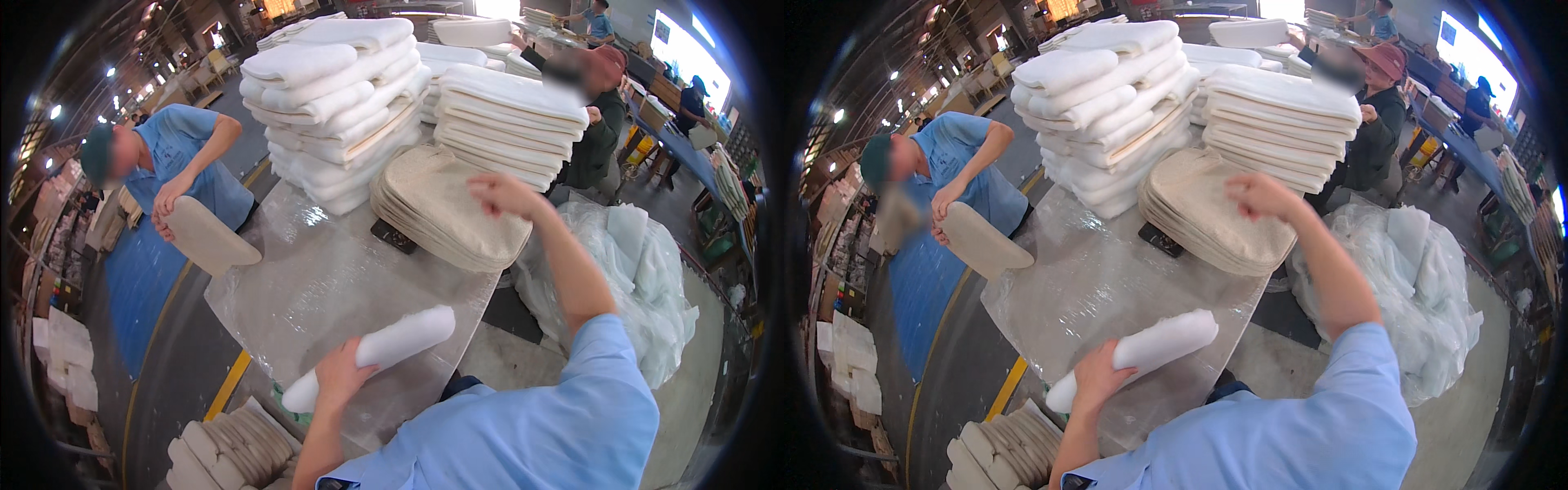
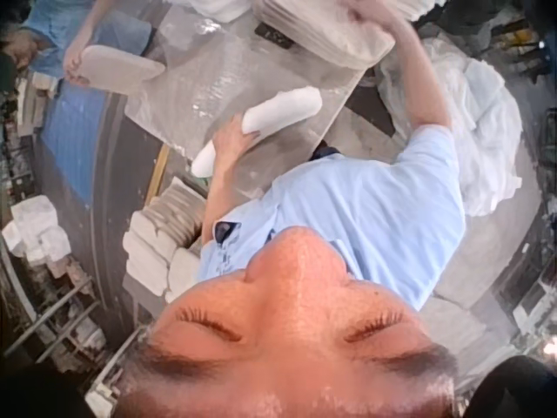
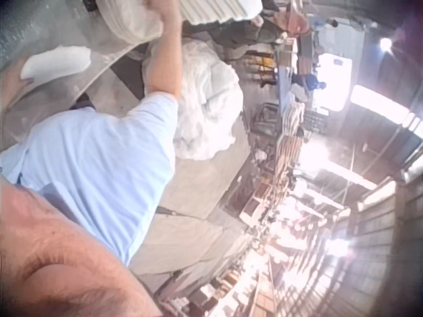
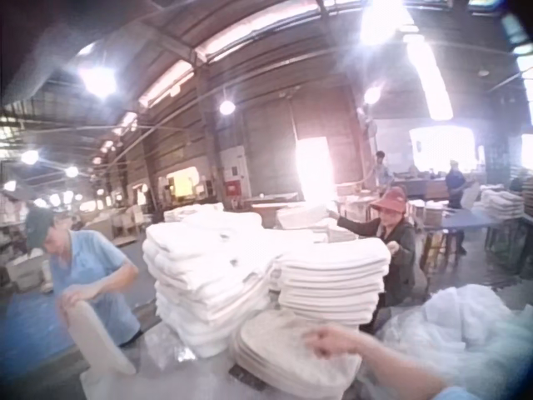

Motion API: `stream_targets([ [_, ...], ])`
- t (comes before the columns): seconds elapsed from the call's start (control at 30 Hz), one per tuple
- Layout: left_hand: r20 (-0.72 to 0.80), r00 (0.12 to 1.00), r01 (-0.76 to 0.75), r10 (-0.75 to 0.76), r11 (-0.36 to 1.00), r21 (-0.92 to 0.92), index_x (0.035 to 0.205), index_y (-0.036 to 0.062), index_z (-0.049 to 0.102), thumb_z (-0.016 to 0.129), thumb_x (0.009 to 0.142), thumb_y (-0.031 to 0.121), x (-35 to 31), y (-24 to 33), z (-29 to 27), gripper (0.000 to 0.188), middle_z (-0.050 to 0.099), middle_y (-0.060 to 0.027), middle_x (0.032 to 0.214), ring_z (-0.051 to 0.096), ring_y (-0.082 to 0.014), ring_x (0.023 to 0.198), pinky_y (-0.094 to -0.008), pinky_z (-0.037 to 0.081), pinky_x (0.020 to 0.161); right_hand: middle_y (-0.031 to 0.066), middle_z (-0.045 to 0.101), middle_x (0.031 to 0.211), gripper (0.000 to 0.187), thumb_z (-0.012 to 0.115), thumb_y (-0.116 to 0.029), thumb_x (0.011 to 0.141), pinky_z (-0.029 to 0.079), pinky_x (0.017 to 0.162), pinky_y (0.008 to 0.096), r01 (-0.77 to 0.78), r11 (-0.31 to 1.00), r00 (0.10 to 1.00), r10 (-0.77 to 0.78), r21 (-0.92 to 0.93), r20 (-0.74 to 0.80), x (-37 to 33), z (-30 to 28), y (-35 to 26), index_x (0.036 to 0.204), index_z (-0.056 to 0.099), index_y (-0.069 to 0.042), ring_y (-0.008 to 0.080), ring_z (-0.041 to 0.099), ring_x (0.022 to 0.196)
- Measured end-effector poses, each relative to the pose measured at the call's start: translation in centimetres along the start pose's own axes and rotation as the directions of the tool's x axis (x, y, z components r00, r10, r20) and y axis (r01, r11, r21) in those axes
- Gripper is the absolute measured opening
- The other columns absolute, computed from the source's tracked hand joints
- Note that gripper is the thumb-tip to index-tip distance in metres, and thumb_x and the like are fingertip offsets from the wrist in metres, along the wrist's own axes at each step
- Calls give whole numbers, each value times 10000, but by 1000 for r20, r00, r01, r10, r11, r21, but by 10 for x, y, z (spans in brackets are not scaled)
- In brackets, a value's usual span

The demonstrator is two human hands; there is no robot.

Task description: The person inserts cylindrical foam inserts into fabric pillow covers and places the finished pillows onto a stack. The person handles the foam and covers by hand, repeatedly repeating the insertion and stacking process.

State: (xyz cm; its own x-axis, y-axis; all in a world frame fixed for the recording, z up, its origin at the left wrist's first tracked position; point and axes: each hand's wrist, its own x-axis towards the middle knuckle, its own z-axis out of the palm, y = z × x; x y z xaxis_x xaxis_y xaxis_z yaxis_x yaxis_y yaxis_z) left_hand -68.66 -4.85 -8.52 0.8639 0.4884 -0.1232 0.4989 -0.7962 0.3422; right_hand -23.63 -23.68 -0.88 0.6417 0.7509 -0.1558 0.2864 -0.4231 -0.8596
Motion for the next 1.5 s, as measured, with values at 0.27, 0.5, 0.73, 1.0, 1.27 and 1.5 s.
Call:
stream_targets([
  [0.27, 41, 995, 87, -88, 995, 39, 1230, 162, 676, 887, 730, 382, 9, 22, 4, 586, 733, -114, 1108, 688, -353, 1072, -472, 541, 891, 199, 757, 965, 568, 722, -435, 932, 573, 819, 425, -109, 963, 987, 134, -247, 90, -32, 68, 67, 1316, 692, -18, 316, 746, 809],
  [0.5, 101, 993, 52, -55, 998, 31, 1220, 128, 685, 892, 727, 394, 5, 14, 6, 597, 728, -143, 1112, 682, -356, 1088, -475, 539, 919, 168, 746, 1009, 472, 724, -391, 927, 552, 840, 407, 30, 945, 998, -47, -325, -47, -35, 46, 119, 1272, 716, -70, 287, 714, 941],
  [0.73, 243, 960, 109, -139, 985, 136, 1203, 127, 700, 886, 716, 467, 15, 23, 1, 622, 742, -145, 1052, 691, -368, 1054, -472, 537, 919, 133, 753, 943, 379, 743, -336, 895, 566, 806, 387, -86, 995, 990, 79, -58, -115, -31, 43, 157, 1199, 751, -111, 279, 722, 868],
  [1.0, 187, 976, -178, 114, 910, 374, 1068, 116, 768, 896, 701, 484, 8, 32, 10, 535, 761, -127, 999, 712, -386, 978, -497, 554, 850, 117, 762, 975, 329, 729, -331, 911, 563, 831, 394, -93, 989, 979, 70, -114, -191, -34, 39, 162, 1168, 769, -131, 277, 730, 903],
  [1.27, 233, 969, 16, -78, 967, 255, 1282, 143, 665, 846, 735, 513, -5, 22, 30, 685, 760, -180, 1076, 725, -412, 1013, -522, 568, 863, 84, 704, 942, 994, 707, -302, 999, 552, 624, 327, 14, 787, 949, 185, 617, -257, 2, -45, 111, 1681, 7, -119, 143, 650, 689],
  [1.5, 219, 972, 33, -87, 970, 241, 1336, 139, 637, 793, 782, 463, -7, 25, 38, 660, 754, -205, 1089, 719, -426, 1031, -545, 559, 868, 133, 708, 922, 769, 760, -387, 926, 557, 724, 387, 65, 997, 828, -33, 36, -560, 30, -106, 64, 1559, 457, -73, 246, 699, 800],
])
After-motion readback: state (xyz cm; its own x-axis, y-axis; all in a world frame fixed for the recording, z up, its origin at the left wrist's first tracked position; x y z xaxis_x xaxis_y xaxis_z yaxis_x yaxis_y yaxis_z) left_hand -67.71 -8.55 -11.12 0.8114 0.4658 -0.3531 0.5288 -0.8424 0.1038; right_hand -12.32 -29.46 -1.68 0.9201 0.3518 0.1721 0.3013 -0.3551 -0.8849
